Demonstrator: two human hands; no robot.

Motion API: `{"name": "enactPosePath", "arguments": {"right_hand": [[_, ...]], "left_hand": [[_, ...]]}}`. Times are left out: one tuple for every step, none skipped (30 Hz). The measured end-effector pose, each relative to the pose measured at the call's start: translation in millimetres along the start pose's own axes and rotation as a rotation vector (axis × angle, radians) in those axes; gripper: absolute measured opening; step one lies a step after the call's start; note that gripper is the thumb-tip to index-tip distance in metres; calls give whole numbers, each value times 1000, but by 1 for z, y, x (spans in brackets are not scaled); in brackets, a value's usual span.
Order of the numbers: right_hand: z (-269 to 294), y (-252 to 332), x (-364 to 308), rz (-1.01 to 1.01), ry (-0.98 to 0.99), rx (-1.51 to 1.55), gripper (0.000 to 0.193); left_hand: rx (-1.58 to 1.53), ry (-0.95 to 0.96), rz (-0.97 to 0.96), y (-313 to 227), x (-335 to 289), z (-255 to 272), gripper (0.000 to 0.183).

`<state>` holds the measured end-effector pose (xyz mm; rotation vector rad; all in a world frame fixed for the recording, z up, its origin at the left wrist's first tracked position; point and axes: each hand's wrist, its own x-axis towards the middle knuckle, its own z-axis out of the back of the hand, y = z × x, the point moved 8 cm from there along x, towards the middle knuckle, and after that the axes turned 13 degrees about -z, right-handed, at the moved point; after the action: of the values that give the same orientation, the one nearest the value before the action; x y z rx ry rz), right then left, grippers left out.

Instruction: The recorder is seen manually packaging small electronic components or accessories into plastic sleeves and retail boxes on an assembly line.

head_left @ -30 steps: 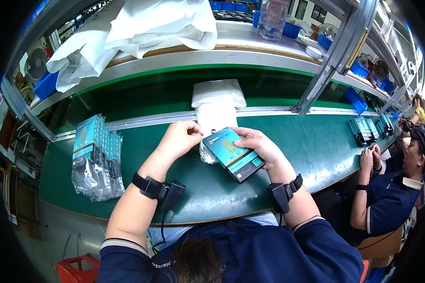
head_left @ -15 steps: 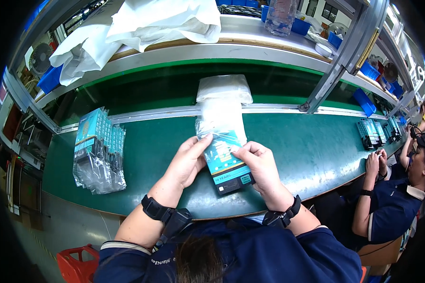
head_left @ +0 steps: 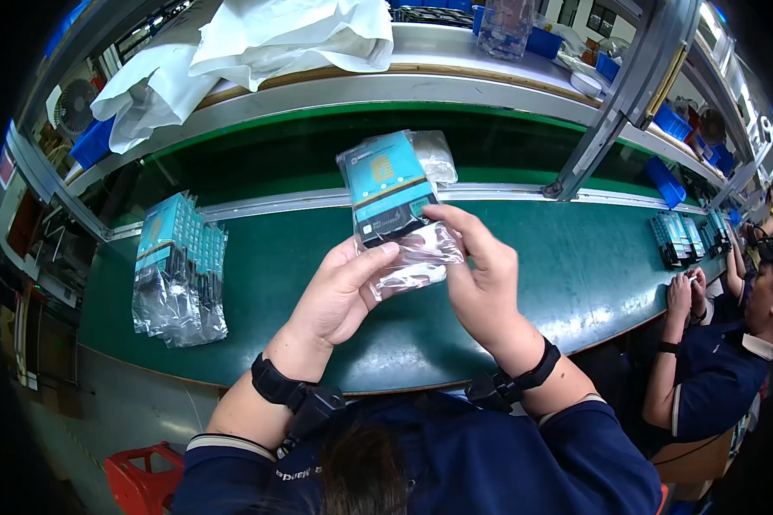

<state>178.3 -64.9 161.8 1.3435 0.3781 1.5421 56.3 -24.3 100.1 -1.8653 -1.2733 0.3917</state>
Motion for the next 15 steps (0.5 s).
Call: {"name": "enactPosePath", "arguments": {"right_hand": [[10, 2, 0, -27, -65, 90, 23], [20, 7, -1, -55, -130, 182, 18], [30, 11, -2, -84, -225, 285, 13], [39, 15, -4, -4, -303, 341, 12], [37, 15, -6, -30, -279, 335, 12], [36, 15, -8, -57, -254, 329, 12], [21, 19, -7, -34, -80, 250, 13], [9, 24, -8, -10, 88, 167, 16], [-15, 27, -9, 48, 295, 243, 22], [-36, 23, -16, -31, 424, 221, 19], [-51, 26, -22, 38, 498, 153, 22], [-64, 28, -27, 110, 592, 128, 26], [-70, 27, -31, 125, 620, 171, 29], [-73, 29, -35, 138, 650, 214, 32], [-69, 32, -35, 99, 656, 338, 31]], "left_hand": [[48, 67, 34, -1, -2, -4, 32], [98, 131, 69, -2, -6, -7, 31], [147, 222, 115, 3, -10, -7, 32], [147, 218, 115, 1, -12, -2, 32], [112, 268, 245, 9, -18, 0, 34], [75, 318, 375, 18, -25, 0, 37], [11, 255, 363, 21, -25, 5, 42], [-36, 165, 365, 27, -24, 6, 44], [-164, 98, 348, 28, -23, 0, 44], [-292, 29, 331, 29, -25, -5, 43], [-307, -68, 277, 37, -25, 9, 48], [-385, -87, 289, 41, -26, 17, 41], [-372, -133, 307, 46, -30, 34, 36], [-361, -179, 327, 45, -34, 43, 31], [-305, -121, 299, 36, -38, 42, 30]]}}
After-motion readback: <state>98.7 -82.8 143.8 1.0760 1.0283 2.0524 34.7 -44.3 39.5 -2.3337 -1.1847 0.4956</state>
